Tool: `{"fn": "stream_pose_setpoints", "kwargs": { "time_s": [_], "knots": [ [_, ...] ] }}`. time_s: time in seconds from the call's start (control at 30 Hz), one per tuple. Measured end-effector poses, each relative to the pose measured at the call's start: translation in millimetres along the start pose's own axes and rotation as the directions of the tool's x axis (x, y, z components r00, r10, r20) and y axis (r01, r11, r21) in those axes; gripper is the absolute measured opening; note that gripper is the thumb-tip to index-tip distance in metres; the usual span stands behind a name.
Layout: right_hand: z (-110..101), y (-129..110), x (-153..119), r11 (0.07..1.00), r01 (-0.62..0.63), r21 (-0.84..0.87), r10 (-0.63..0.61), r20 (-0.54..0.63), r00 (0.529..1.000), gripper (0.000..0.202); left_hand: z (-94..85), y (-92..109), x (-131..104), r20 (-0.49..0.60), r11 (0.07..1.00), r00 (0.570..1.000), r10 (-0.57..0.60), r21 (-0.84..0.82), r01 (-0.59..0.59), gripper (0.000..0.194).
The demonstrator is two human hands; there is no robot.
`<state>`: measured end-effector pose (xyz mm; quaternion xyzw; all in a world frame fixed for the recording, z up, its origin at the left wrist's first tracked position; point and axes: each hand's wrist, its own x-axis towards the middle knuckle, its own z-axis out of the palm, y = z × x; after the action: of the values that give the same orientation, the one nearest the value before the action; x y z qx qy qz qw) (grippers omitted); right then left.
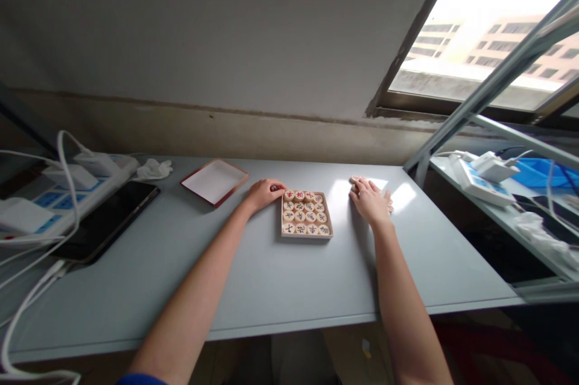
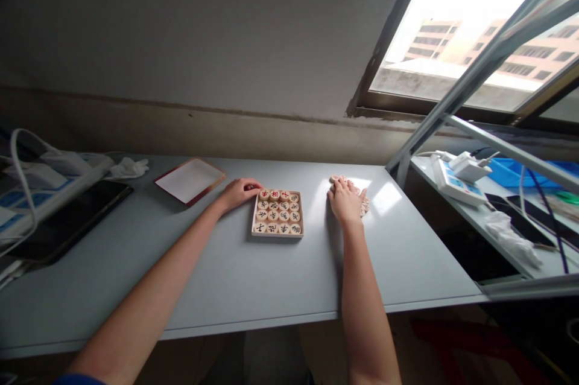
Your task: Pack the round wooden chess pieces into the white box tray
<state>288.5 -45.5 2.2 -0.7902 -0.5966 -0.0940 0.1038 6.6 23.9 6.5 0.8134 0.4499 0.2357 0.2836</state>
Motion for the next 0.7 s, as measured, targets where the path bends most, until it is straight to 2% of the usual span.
{"fn": "stream_pose_setpoints", "kwargs": {
  "time_s": [0.1,0.23,0.3,0.37,0.43,0.53,0.6,0.7],
  "knots": [
    [-5.6,-5.7,-1.7,0.997,0.063,-0.035,-0.064,-0.022,0.998,0.03,0.8,-1.5,0.7,0.003,1.0,1.0,-0.004,-0.01,0.004,0.025],
    [-17.1,-11.0,-2.3,0.997,0.07,-0.046,-0.07,0.004,0.998,0.027,1.4,-3.2,1.4,0.003,1.0,1.0,-0.002,-0.008,0.002,0.025],
    [-23.2,-13.4,-2.1,0.997,0.07,0.024,-0.07,0.008,0.998,0.023,1.6,-3.5,1.6,0.004,1.0,1.0,0.001,-0.006,-0.001,0.025],
    [-29.5,-17.6,-2.3,0.98,0.096,0.172,-0.098,0.004,0.995,0.02,1.7,-3.8,1.8,0.005,1.0,1.0,0.006,-0.011,-0.006,0.025],
    [-34.9,-24.2,-3.4,0.906,0.172,0.386,-0.19,0.009,0.982,0.022,2.0,-4.1,1.9,0.003,1.0,1.0,0.016,-0.024,-0.016,0.025],
    [-38.9,-36.1,-6.5,0.73,0.263,0.631,-0.355,0.02,0.935,0.025,2.3,-4.9,1.9,-0.002,0.999,1.0,0.021,-0.037,-0.021,0.025],
    [-38.7,-43.3,-8.6,0.681,0.289,0.673,-0.406,0.019,0.914,0.022,2.4,-5.5,1.9,-0.003,0.999,1.0,0.022,-0.035,-0.022,0.025],
    [-36.4,-51.0,-10.7,0.676,0.324,0.662,-0.428,-0.005,0.904,0.018,2.2,-5.8,1.9,-0.003,0.999,0.999,0.033,-0.04,-0.033,0.025]
  ]
}}
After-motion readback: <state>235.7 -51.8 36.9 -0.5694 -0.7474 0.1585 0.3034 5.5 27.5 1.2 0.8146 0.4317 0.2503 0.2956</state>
